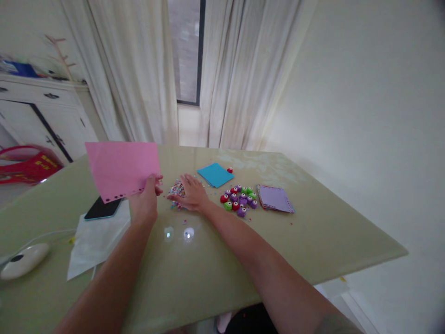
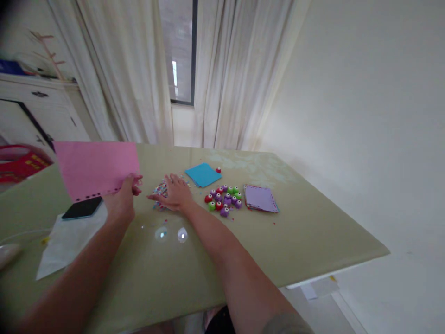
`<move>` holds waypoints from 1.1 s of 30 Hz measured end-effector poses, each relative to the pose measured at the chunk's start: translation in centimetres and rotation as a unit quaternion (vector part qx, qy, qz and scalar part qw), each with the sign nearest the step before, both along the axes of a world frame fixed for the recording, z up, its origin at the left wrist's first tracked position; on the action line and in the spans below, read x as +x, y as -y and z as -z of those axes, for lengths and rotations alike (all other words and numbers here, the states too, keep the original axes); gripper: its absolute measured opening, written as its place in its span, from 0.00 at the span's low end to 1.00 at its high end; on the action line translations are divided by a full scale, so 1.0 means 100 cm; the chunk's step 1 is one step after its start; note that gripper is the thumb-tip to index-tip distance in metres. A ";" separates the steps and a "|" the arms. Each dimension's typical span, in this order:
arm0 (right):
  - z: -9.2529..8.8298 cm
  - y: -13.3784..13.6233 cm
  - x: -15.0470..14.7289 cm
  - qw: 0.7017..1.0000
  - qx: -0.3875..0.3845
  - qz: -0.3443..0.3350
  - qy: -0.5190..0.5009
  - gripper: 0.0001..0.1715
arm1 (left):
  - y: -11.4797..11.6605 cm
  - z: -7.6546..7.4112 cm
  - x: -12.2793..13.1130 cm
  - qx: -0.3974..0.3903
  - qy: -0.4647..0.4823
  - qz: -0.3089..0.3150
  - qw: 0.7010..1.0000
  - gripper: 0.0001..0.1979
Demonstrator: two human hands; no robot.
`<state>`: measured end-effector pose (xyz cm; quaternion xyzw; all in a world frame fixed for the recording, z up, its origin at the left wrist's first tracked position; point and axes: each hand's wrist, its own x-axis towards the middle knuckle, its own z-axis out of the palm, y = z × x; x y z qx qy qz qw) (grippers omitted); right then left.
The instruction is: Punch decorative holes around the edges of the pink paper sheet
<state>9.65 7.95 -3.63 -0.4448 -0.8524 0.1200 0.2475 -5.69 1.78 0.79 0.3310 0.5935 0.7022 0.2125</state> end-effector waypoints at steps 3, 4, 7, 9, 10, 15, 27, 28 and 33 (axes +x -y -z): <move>-0.002 -0.029 -0.002 0.996 0.000 0.078 -0.053 0.51 | -0.004 -0.001 -0.001 0.019 0.029 -0.009 0.999 0.18; -0.002 -0.038 -0.003 0.992 -0.027 0.104 -0.062 0.51 | -0.005 -0.001 -0.001 0.024 0.036 -0.010 0.999 0.18; -0.001 -0.057 -0.003 0.988 -0.105 0.073 -0.088 0.49 | -0.007 -0.002 -0.002 0.034 0.050 -0.013 0.998 0.18; 0.000 -0.061 -0.001 0.986 -0.132 0.001 -0.100 0.45 | -0.008 -0.001 -0.002 0.034 0.058 -0.014 0.998 0.18; 0.000 -0.062 0.001 0.984 -0.139 -0.030 -0.106 0.44 | -0.008 -0.001 -0.002 0.033 0.062 -0.013 0.997 0.18; -0.001 -0.060 0.010 0.971 -0.159 -0.083 -0.158 0.51 | -0.010 -0.002 -0.003 0.041 0.090 -0.012 0.995 0.16; 0.001 -0.073 -0.023 0.940 -0.223 -0.223 -0.131 0.39 | -0.010 -0.003 -0.004 0.070 0.142 -0.026 0.987 0.13; 0.002 -0.069 -0.018 0.934 -0.229 -0.241 -0.128 0.42 | -0.010 -0.003 -0.004 0.072 0.146 -0.028 0.986 0.12; -0.002 -0.058 0.000 0.888 -0.317 -0.306 -0.134 0.49 | -0.011 -0.004 -0.003 0.081 0.156 -0.037 0.984 0.12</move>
